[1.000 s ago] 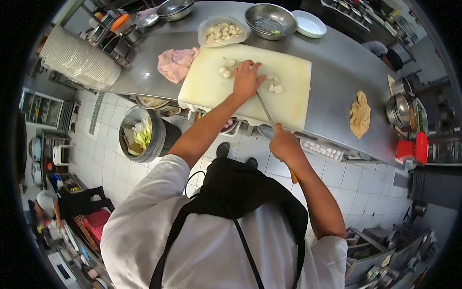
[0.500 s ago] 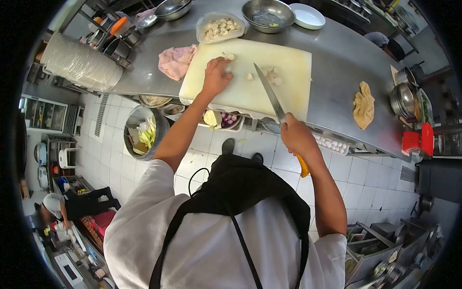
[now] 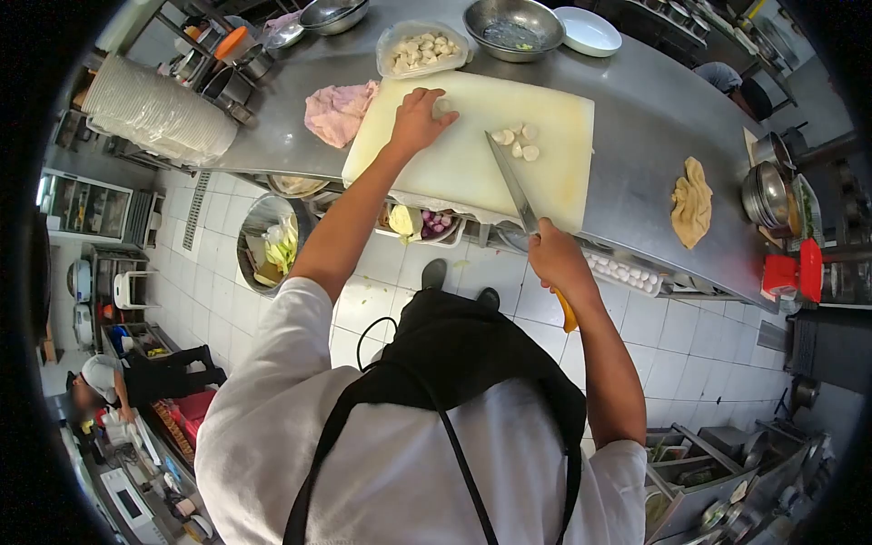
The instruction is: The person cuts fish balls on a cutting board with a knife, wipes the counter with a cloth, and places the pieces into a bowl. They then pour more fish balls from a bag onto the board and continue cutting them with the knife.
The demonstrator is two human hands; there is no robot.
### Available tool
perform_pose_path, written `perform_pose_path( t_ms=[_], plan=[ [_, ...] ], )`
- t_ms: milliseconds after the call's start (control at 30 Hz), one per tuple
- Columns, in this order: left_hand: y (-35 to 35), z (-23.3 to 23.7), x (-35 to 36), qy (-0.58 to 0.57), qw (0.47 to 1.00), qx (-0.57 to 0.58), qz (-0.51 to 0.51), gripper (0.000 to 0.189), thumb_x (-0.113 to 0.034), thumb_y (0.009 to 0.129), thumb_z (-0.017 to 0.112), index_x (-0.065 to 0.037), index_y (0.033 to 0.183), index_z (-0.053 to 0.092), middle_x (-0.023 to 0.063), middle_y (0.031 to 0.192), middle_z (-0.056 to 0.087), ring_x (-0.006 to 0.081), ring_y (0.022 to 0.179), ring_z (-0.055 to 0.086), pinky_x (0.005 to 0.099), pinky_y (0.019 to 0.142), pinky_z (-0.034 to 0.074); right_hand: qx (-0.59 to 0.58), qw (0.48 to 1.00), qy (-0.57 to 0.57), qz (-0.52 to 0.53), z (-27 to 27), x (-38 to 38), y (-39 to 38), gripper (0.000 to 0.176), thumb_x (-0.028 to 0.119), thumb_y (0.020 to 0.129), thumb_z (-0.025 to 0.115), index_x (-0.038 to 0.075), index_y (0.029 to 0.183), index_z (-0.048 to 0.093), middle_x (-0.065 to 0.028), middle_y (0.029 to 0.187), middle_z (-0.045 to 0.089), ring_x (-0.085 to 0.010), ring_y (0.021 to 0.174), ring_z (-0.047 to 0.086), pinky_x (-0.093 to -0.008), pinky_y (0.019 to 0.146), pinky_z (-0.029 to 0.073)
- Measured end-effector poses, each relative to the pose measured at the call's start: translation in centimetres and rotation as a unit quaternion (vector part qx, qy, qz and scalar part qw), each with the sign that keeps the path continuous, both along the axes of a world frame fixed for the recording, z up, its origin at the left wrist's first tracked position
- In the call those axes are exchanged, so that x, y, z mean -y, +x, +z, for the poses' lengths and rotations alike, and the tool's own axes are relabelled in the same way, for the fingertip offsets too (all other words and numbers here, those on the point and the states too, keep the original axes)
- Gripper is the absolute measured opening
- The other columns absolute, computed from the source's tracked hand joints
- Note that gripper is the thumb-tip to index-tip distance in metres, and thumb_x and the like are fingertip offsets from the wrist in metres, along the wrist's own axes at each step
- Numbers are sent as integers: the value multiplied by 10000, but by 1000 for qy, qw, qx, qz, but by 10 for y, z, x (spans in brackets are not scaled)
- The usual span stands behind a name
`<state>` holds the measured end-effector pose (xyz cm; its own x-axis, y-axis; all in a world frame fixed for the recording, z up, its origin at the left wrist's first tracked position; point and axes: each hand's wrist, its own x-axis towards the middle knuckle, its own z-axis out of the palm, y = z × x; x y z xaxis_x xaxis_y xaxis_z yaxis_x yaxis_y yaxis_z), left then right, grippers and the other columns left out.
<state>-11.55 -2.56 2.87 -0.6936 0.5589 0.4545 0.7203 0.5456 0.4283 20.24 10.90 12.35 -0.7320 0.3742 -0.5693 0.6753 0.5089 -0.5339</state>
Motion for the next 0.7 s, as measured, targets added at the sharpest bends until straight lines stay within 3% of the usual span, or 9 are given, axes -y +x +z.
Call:
perform_pose_path(
  t_ms=[67, 167, 267, 367, 467, 567, 700],
  plan=[
    [-12, -7, -13, -82, 996, 36, 1, 330, -227, 825, 748, -84, 1122, 722, 157, 1148, 655, 349, 1100, 619, 464, 932, 505, 1, 1000, 1, -12, 3, 0, 0, 274, 206, 1015, 447, -24, 1155, 500, -174, 763, 663, -244, 487, 636, -380, 414, 512],
    [-14, -10, -28, -90, 993, 62, -44, 274, -136, 814, 711, -67, 1078, 732, 187, 1102, 672, 368, 1057, 649, 470, 932, 517, -7, 1000, 6, -20, 2, -2, 4, 267, 203, 1015, 448, -23, 1149, 498, -174, 752, 664, -247, 485, 637, -380, 411, 514],
    [23, -5, -33, -102, 987, 47, -116, 246, -142, 818, 723, -58, 1049, 734, 190, 1033, 687, 365, 980, 674, 458, 904, 535, -1, 1000, 13, -17, 1, -3, 5, 271, 196, 1016, 445, -21, 1169, 498, -175, 739, 666, -246, 493, 647, -384, 418, 520],
    [78, -3, -29, -24, 984, 109, -136, 255, -105, 811, 751, -30, 1053, 729, 181, 1033, 697, 336, 895, 695, 415, 821, 565, -7, 1000, 14, -17, 5, -2, 6, 269, 174, 1010, 443, -28, 1178, 497, -193, 732, 667, -264, 481, 646, -395, 427, 522],
    [101, -7, -24, 57, 985, 129, -103, 251, -100, 814, 762, -17, 1049, 728, 178, 1021, 698, 315, 850, 703, 397, 780, 574, -14, 999, 31, 5, 6, -2, 9, 280, 170, 1004, 456, -37, 1189, 497, -235, 775, 678, -359, 604, 684, -469, 576, 559],
    [109, -10, -20, 130, 981, 116, -81, 225, -92, 835, 745, -8, 1043, 728, 172, 1008, 702, 300, 853, 710, 391, 771, 579, -67, 991, 105, 52, -21, -11, 21, 290, 173, 1002, 473, -42, 1195, 497, -279, 838, 679, -458, 788, 676, -538, 766, 533],
    [110, -17, -16, 183, 970, 143, -74, 166, -67, 870, 707, 10, 1015, 728, 163, 998, 706, 289, 841, 715, 369, 748, 593, -52, 989, 124, 63, 5, -1, 29, 283, 176, 1005, 484, -26, 1203, 500, -302, 897, 676, -499, 921, 640, -575, 860, 479]
  ],
)
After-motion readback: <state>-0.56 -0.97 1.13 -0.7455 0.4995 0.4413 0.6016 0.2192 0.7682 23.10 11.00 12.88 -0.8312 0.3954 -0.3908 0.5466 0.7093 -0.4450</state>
